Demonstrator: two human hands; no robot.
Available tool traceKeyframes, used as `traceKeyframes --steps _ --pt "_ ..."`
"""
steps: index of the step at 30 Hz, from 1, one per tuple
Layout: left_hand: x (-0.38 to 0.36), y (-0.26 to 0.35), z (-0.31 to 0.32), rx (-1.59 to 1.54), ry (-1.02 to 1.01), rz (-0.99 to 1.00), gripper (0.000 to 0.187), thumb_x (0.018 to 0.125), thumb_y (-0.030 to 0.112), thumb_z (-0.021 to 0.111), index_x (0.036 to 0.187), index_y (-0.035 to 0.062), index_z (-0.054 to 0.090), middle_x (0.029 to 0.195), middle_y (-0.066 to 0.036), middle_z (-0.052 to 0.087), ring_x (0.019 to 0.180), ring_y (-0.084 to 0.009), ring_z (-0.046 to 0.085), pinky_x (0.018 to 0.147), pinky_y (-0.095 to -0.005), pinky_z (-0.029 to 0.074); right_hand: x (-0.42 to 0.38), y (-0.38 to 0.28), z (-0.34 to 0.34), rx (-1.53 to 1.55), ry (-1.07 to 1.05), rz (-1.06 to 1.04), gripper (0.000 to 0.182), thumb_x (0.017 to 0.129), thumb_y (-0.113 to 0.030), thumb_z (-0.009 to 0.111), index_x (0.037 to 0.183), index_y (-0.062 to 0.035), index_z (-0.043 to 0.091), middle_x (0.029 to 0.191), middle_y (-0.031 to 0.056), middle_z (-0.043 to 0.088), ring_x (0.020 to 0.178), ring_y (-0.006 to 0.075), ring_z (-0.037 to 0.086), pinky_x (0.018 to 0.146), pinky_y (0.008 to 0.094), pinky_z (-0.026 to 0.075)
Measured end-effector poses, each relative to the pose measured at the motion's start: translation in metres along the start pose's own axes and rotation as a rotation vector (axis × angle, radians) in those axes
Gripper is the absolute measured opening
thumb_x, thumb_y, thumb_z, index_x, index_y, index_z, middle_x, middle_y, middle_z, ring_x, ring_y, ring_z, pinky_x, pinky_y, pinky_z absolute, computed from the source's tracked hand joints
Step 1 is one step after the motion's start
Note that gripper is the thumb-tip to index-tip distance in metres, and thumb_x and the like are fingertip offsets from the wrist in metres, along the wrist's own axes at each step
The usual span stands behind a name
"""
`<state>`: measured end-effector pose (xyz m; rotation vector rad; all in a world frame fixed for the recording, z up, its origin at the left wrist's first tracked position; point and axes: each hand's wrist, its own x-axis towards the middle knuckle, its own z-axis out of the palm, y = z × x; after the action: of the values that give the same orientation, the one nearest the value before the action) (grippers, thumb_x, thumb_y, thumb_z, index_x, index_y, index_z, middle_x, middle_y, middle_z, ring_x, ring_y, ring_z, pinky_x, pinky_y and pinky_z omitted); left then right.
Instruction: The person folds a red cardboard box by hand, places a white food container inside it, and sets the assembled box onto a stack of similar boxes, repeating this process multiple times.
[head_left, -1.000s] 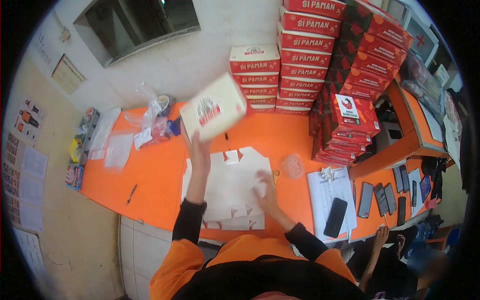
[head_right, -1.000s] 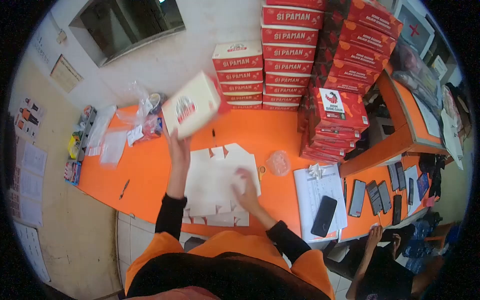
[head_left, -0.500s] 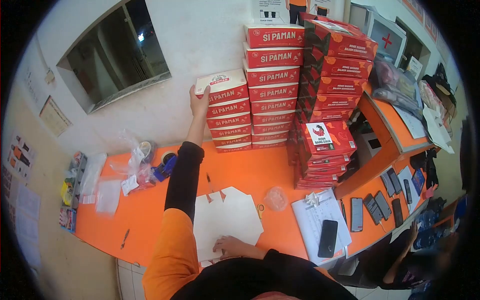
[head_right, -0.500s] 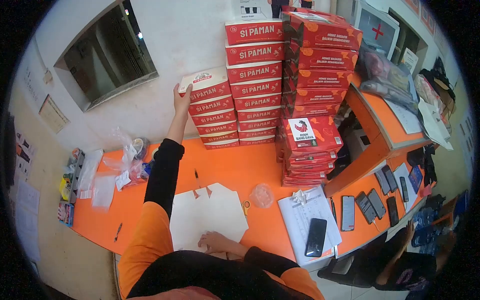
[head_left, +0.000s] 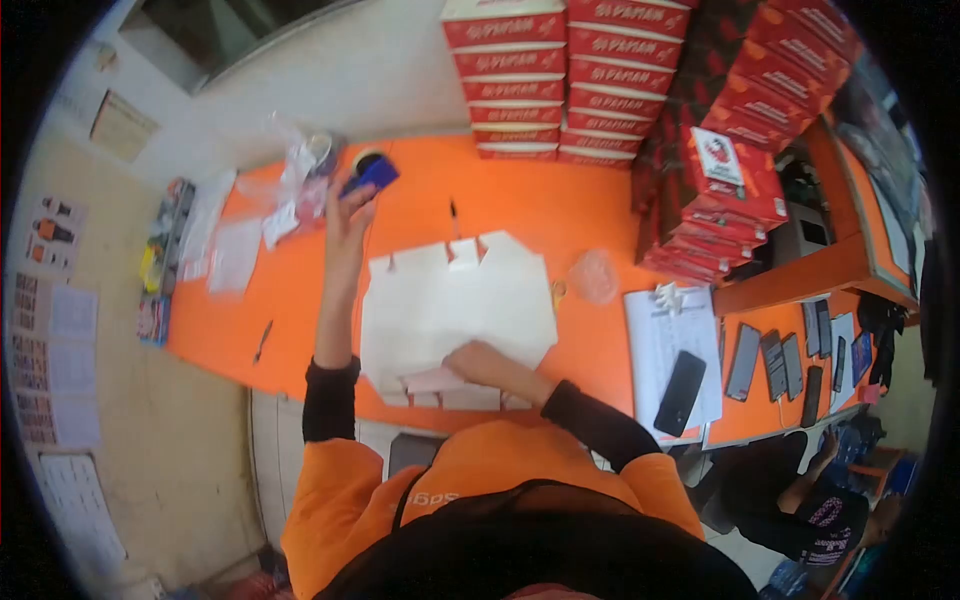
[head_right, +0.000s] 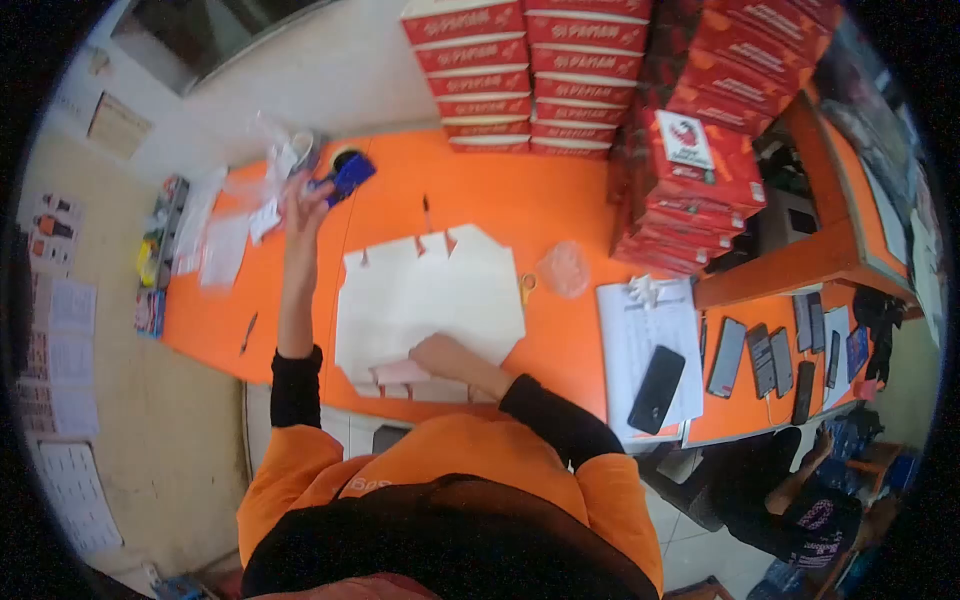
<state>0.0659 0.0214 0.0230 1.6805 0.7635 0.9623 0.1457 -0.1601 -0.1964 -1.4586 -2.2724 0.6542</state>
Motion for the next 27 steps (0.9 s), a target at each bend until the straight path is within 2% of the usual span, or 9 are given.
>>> traceKeyframes --steps 1,6,9,11,12,15,18,24,27 --pt "-0.023 -0.023 -0.023 0.047 -0.050 -0.071 0.054 0.091 0.019 0.054 0.138 0.0076 0.031 0.119 -0.012 0.052 0.112 -0.0181 0.048 0.097 -0.0311 0.037 -0.002 0.003 0.011 -0.018 0.146 -0.063 0.008 0.076 -0.011 0.053 0.078 -0.0067 0.060 0.071 0.0127 0.061 0.072 0.0296 0.063 0.065 0.0428 0.049" --pt "-0.137 -0.073 -0.086 0.100 -0.368 -0.456 0.044 0.090 0.018 0.057 0.130 0.0057 0.045 0.121 -0.010 0.054 0.118 -0.0194 0.047 0.099 -0.0332 0.037 0.004 -0.005 -0.024 0.314 0.150 0.231 0.015 0.074 -0.021 0.066 0.079 -0.0071 0.068 0.078 0.0127 0.067 0.071 0.0290 0.063 0.065 0.0395 0.050" --pt "-0.179 -0.076 -0.095 0.393 -0.596 -0.299 0.049 0.087 0.018 0.060 0.132 0.0070 0.044 0.126 -0.009 0.053 0.123 -0.0239 0.045 0.101 -0.0355 0.035 0.008 0.003 -0.036 0.581 0.050 0.436 0.022 0.076 -0.028 0.070 0.079 -0.0058 0.068 0.075 0.0090 0.066 0.068 0.0213 0.063 0.061 0.0341 0.052" --pt "-0.198 -0.086 -0.093 0.507 -0.596 -0.219 0.050 0.085 0.016 0.062 0.131 0.0083 0.045 0.129 -0.010 0.052 0.125 -0.0254 0.043 0.102 -0.0362 0.034 0.010 0.013 -0.035 0.910 0.012 0.648 0.028 0.077 -0.031 0.072 0.080 -0.0039 0.067 0.071 0.0053 0.064 0.066 0.0151 0.061 0.058 0.0294 0.053" --pt "-0.202 -0.087 -0.090 0.563 -0.595 -0.179 0.050 0.084 0.015 0.063 0.131 0.0090 0.046 0.131 -0.010 0.051 0.127 -0.0261 0.041 0.102 -0.0365 0.034 0.010 0.014 -0.038 0.951 0.008 0.631 0.028 0.083 -0.030 0.067 0.081 -0.0024 0.067 0.071 0.0019 0.061 0.063 0.0103 0.058 0.056 0.0239 0.052" --pt "-0.207 -0.089 -0.083 0.489 -0.385 -0.182 0.042 0.081 0.012 0.065 0.122 0.0087 0.056 0.122 -0.012 0.058 0.121 -0.0256 0.048 0.099 -0.0364 0.038 0.006 0.010 -0.043 1.042 0.101 0.575 0.024 0.083 -0.025 0.067 0.086 -0.0016 0.068 0.074 0.0029 0.063 0.059 0.0109 0.058 0.056 0.0244 0.052" --pt "-0.200 -0.084 -0.089 0.409 -0.234 -0.350 0.032 0.079 0.005 0.066 0.112 0.0059 0.063 0.114 -0.011 0.063 0.117 -0.0232 0.052 0.099 -0.0363 0.039 0.004 0.004 -0.062 1.032 0.179 0.485 0.020 0.084 -0.020 0.067 0.087 -0.0003 0.068 0.073 0.0044 0.064 0.058 0.0104 0.057 0.056 0.0242 0.051" --pt "-0.183 -0.036 -0.065 0.452 -0.173 -0.090 0.019 0.082 0.013 0.065 0.098 0.0022 0.068 0.099 -0.013 0.067 0.096 -0.0235 0.062 0.082 -0.0326 0.047 0.005 -0.021 -0.103 0.810 0.153 0.489 0.019 0.079 -0.017 0.071 0.084 0.0008 0.069 0.065 0.0043 0.062 0.057 0.0091 0.056 0.049 0.0238 0.047" --pt "-0.173 -0.031 -0.052 0.440 -0.238 -0.132 0.019 0.083 0.015 0.065 0.097 0.0025 0.068 0.096 -0.013 0.067 0.089 -0.0216 0.062 0.074 -0.0311 0.049 0.003 -0.027 -0.108 0.764 0.117 0.474 0.018 0.077 -0.017 0.072 0.085 -0.0005 0.070 0.063 0.0038 0.061 0.056 0.0090 0.055 0.047 0.0244 0.045"
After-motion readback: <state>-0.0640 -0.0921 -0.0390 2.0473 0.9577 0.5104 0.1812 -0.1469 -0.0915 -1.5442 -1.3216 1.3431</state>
